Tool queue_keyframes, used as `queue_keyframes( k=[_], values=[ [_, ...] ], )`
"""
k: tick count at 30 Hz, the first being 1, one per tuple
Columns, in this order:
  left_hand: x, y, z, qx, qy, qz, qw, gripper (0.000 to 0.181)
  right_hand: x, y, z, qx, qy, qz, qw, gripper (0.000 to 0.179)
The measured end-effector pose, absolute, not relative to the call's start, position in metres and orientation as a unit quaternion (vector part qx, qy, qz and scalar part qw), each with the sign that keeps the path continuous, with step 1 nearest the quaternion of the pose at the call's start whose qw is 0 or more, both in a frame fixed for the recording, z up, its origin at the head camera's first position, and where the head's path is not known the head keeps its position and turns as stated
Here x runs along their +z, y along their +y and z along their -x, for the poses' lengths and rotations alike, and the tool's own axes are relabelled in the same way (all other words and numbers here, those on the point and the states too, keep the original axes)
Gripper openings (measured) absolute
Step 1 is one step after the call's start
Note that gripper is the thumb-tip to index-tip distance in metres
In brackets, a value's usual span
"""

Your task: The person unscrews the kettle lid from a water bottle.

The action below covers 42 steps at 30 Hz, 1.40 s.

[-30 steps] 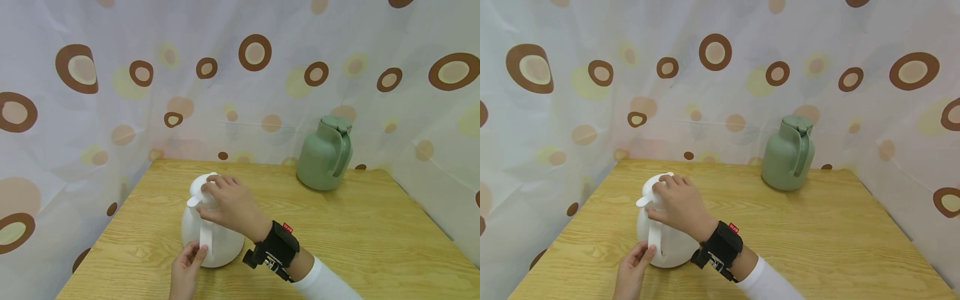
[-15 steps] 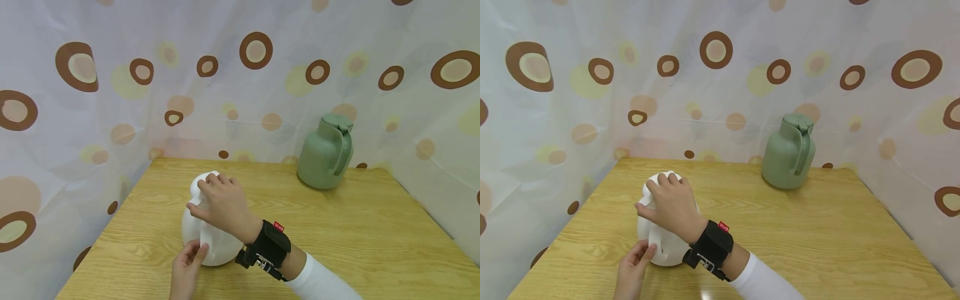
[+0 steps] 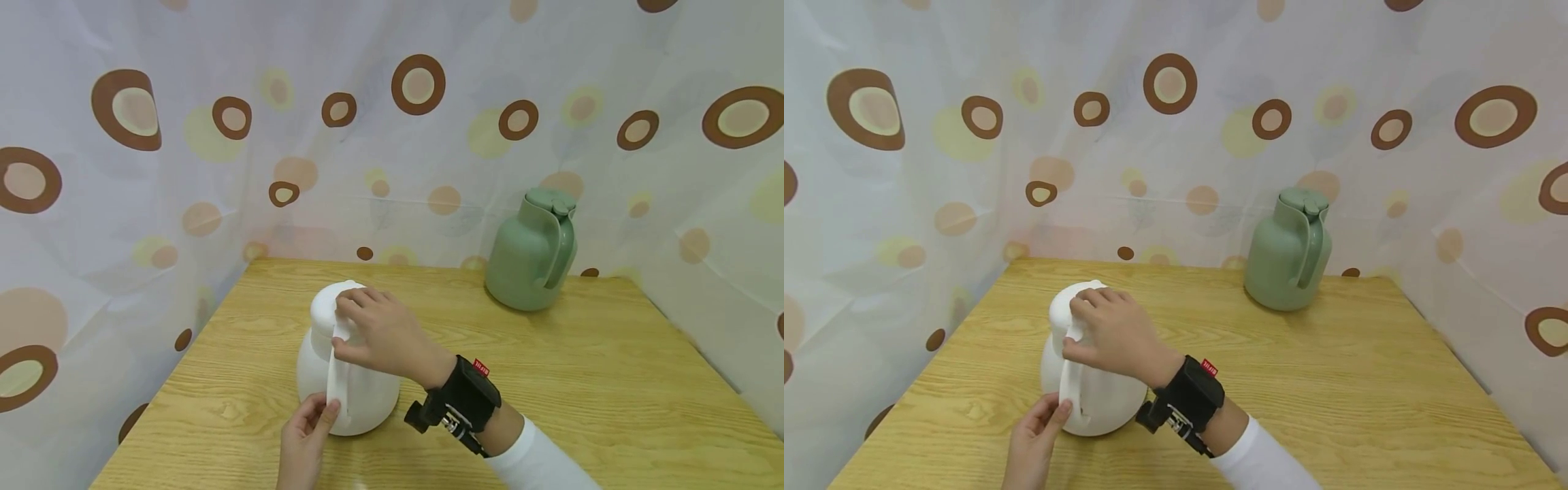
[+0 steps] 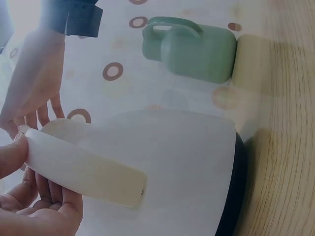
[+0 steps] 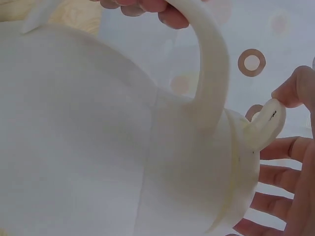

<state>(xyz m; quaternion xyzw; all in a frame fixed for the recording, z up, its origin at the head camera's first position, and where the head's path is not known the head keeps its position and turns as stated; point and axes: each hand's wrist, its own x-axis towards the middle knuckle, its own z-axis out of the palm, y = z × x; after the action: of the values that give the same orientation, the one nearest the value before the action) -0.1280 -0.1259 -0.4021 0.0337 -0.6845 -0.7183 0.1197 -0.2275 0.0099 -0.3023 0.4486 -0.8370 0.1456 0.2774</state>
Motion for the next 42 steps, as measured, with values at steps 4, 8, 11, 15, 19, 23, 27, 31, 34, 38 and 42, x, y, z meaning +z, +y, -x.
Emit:
queue_keyframes(
  k=[4, 8, 11, 15, 19, 23, 27, 31, 34, 38, 42],
  values=[
    [-0.402, -0.126, 0.128, -0.718, -0.685, -0.036, 0.119, 0.024, -0.302, 0.010, 0.227, 0.145, -0.838, -0.449, 0.275, 0.024],
    [-0.402, -0.126, 0.128, -0.719, -0.685, -0.042, 0.111, 0.025, -0.300, 0.002, 0.222, 0.129, -0.861, -0.401, 0.283, 0.025],
    [-0.402, -0.126, 0.128, -0.720, -0.684, -0.045, 0.107, 0.026, -0.299, -0.005, 0.218, 0.118, -0.878, -0.359, 0.293, 0.029],
    [-0.402, -0.125, 0.128, -0.720, -0.684, -0.044, 0.110, 0.025, -0.303, -0.009, 0.218, 0.117, -0.876, -0.346, 0.316, 0.028],
    [-0.402, -0.125, 0.128, -0.722, -0.682, -0.045, 0.107, 0.025, -0.306, -0.006, 0.221, 0.147, -0.862, -0.366, 0.318, 0.022],
    [-0.402, -0.126, 0.128, -0.723, -0.681, -0.046, 0.108, 0.025, -0.304, 0.001, 0.227, 0.187, -0.854, -0.397, 0.280, 0.019],
    [-0.402, -0.126, 0.128, -0.721, -0.683, -0.043, 0.112, 0.024, -0.301, 0.011, 0.233, 0.227, -0.849, -0.428, 0.212, 0.020],
    [-0.402, -0.127, 0.128, -0.718, -0.685, -0.036, 0.119, 0.023, -0.298, 0.019, 0.239, 0.256, -0.844, -0.451, 0.138, 0.019],
    [-0.403, -0.127, 0.127, -0.716, -0.686, -0.031, 0.123, 0.023, -0.298, 0.022, 0.243, 0.275, -0.836, -0.464, 0.101, 0.017],
    [-0.402, -0.127, 0.128, -0.715, -0.688, -0.033, 0.122, 0.023, -0.296, 0.023, 0.243, 0.282, -0.832, -0.469, 0.089, 0.017],
    [-0.402, -0.127, 0.128, -0.716, -0.687, -0.037, 0.120, 0.023, -0.292, 0.014, 0.237, 0.234, -0.856, -0.446, 0.115, 0.016]
  ],
)
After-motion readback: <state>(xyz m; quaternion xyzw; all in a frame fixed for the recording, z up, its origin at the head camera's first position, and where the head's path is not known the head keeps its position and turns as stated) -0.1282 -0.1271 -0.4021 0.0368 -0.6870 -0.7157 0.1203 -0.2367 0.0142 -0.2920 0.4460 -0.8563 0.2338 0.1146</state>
